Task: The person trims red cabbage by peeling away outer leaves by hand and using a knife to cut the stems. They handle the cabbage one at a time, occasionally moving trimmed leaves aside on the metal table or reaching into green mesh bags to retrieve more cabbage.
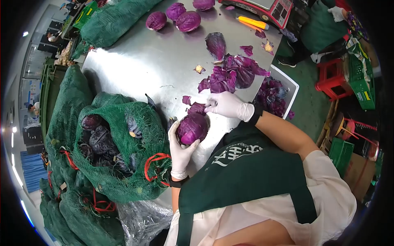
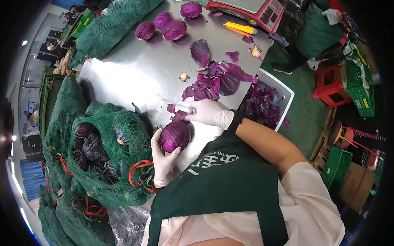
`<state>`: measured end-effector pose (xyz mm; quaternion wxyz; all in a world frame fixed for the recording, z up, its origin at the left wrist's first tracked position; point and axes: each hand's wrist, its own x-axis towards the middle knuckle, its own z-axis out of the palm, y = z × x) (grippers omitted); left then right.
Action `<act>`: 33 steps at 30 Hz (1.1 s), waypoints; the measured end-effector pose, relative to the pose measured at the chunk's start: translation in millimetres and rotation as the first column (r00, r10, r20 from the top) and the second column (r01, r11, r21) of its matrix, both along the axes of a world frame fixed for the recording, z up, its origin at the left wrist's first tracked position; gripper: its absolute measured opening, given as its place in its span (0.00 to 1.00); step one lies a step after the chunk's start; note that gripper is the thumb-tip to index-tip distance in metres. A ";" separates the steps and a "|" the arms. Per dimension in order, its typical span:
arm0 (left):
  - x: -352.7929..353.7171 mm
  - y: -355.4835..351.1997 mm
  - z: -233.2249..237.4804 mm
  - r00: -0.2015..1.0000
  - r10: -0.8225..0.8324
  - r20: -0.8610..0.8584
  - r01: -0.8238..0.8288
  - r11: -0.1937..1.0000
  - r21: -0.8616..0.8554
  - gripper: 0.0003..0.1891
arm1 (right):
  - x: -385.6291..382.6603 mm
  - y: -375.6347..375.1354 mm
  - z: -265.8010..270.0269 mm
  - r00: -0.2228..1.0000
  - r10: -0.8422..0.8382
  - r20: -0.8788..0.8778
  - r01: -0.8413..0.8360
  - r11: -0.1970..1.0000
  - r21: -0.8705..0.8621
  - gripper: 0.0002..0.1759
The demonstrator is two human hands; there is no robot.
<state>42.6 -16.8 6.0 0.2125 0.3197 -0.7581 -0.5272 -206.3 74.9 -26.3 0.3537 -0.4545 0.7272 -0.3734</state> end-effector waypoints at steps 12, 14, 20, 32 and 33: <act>-4.8 -4.9 3.9 0.998 -0.029 0.050 0.036 0.988 -0.152 0.44 | 30.1 6.4 23.8 0.888 0.059 -0.457 -0.250 0.895 -0.370 0.11; -7.4 -3.8 8.6 0.999 -0.030 0.040 0.037 0.982 -0.183 0.44 | 32.2 10.2 27.3 0.865 0.067 -0.497 -0.261 0.907 -0.332 0.13; 2.7 -11.3 10.4 0.988 -0.156 0.014 0.156 0.978 -0.138 0.46 | 25.4 -6.6 5.0 0.939 -0.178 -0.294 0.097 0.958 -0.271 0.04; 8.3 5.3 -0.1 0.999 0.021 0.042 -0.021 1.000 -0.007 0.50 | 32.8 -16.4 7.9 0.957 -0.012 -0.290 -0.068 0.962 -0.265 0.12; 11.4 12.4 -1.7 0.991 0.121 0.059 -0.132 0.955 0.264 0.50 | 37.6 -12.3 10.3 0.934 -0.059 -0.352 -0.089 0.916 -0.391 0.09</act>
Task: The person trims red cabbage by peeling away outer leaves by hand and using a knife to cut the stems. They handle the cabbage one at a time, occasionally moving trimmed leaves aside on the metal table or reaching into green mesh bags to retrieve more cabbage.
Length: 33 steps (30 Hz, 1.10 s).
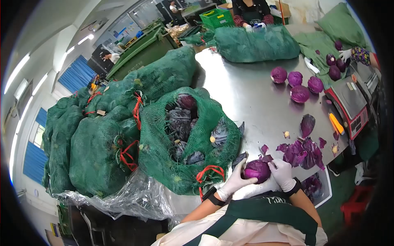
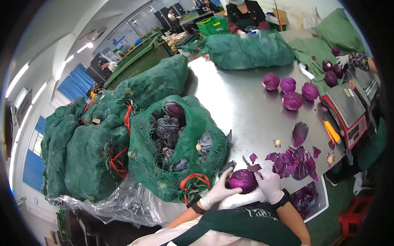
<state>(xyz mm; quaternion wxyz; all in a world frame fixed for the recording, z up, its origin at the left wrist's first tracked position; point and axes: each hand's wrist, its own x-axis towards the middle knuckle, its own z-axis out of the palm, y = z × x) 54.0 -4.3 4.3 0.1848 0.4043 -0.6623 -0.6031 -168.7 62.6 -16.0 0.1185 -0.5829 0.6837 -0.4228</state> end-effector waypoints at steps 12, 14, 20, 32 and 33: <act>-24.1 15.0 17.8 0.853 0.300 -0.427 -0.046 0.858 0.511 0.38 | -41.1 16.6 29.3 0.907 -0.252 0.337 0.238 0.968 0.082 0.09; -20.2 1.9 18.5 0.911 0.130 -0.390 -0.004 0.951 0.308 0.41 | -82.1 19.0 28.4 0.908 -0.387 0.160 0.347 0.909 0.232 0.11; -44.7 -3.1 22.2 1.000 -0.025 -0.013 0.019 0.944 -0.330 0.53 | -45.6 33.0 54.7 0.986 -0.092 0.141 0.060 0.975 0.215 0.21; -67.1 2.8 13.7 0.986 -0.091 0.142 0.145 0.889 -0.435 0.52 | -17.1 43.5 25.5 0.997 0.044 0.056 -0.057 0.960 0.273 0.17; -68.8 4.4 15.6 0.983 -0.091 0.161 0.158 0.867 -0.473 0.51 | -14.9 44.5 18.9 0.997 0.038 0.061 -0.053 0.961 0.273 0.17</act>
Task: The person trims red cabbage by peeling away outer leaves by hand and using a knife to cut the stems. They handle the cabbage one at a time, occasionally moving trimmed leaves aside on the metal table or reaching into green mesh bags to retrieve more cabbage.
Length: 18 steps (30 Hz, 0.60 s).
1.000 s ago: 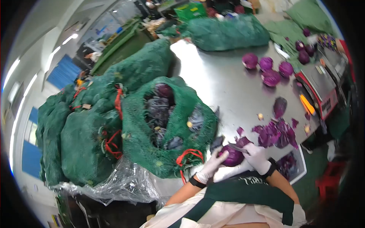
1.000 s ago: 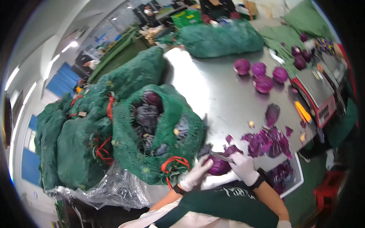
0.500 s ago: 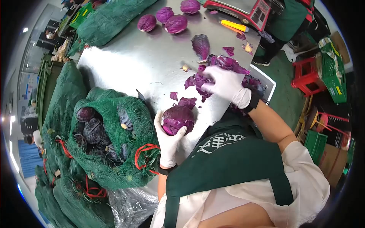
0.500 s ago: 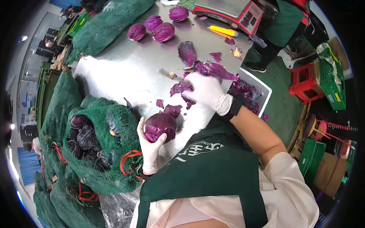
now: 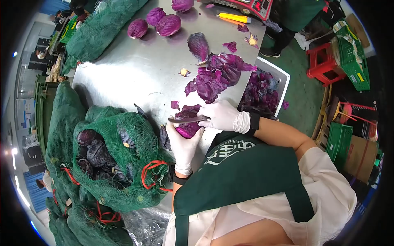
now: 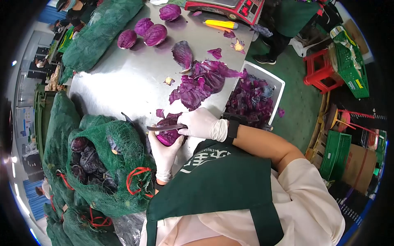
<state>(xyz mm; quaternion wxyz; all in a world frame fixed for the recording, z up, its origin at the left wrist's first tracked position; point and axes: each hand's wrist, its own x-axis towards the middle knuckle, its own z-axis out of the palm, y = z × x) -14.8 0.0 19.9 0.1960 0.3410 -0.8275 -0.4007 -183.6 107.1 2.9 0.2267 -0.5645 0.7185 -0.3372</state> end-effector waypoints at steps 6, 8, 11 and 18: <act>-12.9 10.0 15.5 0.987 0.027 0.159 -0.018 0.998 -0.057 0.49 | -1.3 2.8 -9.5 0.998 -0.058 -0.029 0.056 0.997 -0.054 0.14; -14.9 15.1 12.4 0.975 0.041 0.220 -0.027 0.998 -0.064 0.49 | 0.0 3.8 -2.2 0.993 -0.045 -0.113 0.053 0.996 0.066 0.12; -15.0 18.1 4.2 0.987 0.025 0.157 0.017 0.965 -0.261 0.48 | 2.3 -0.9 4.3 0.991 0.003 -0.137 0.032 0.966 0.255 0.10; -15.3 18.8 -2.0 0.981 0.067 0.183 -0.022 0.971 -0.237 0.47 | 7.7 2.9 9.5 0.983 -0.057 -0.176 0.077 0.991 0.111 0.07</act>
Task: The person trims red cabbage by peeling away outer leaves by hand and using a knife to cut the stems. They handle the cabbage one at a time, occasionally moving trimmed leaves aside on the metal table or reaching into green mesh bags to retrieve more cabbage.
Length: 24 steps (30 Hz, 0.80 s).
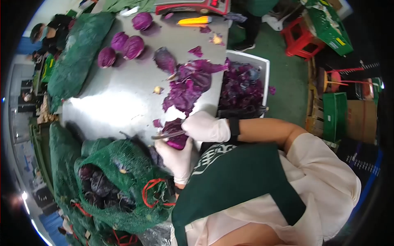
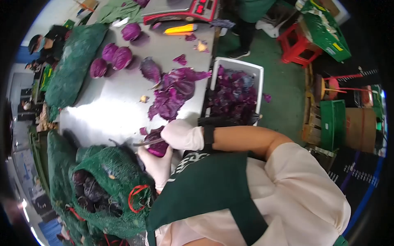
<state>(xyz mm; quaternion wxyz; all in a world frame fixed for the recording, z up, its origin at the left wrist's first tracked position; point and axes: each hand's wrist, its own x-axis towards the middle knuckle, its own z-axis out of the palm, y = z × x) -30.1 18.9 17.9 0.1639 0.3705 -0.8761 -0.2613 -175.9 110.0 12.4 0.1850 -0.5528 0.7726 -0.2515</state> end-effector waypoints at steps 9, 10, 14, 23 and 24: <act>-7.4 4.0 10.0 0.996 0.030 0.078 -0.034 0.998 0.043 0.52 | 2.3 -2.6 -5.2 0.999 -0.043 -0.007 0.044 0.995 0.087 0.06; -7.7 4.3 9.8 0.997 0.032 0.068 -0.034 0.999 0.018 0.53 | 3.3 -3.7 -6.0 0.999 -0.041 -0.007 0.041 0.995 0.089 0.06; -6.6 5.3 8.2 0.995 0.059 0.075 -0.060 0.998 0.019 0.53 | 2.8 -7.9 -8.4 0.993 -0.115 -0.003 0.115 0.991 0.063 0.07; 33.3 -4.2 -7.2 0.984 -0.142 -0.112 0.157 0.976 0.149 0.52 | -94.4 -37.0 -44.6 0.894 -0.443 -0.063 0.440 0.896 -0.064 0.11; 38.9 -6.2 -9.8 0.976 -0.051 -0.211 0.119 0.939 0.323 0.53 | -106.7 -35.3 -44.6 0.898 -0.422 -0.121 0.429 0.903 0.031 0.12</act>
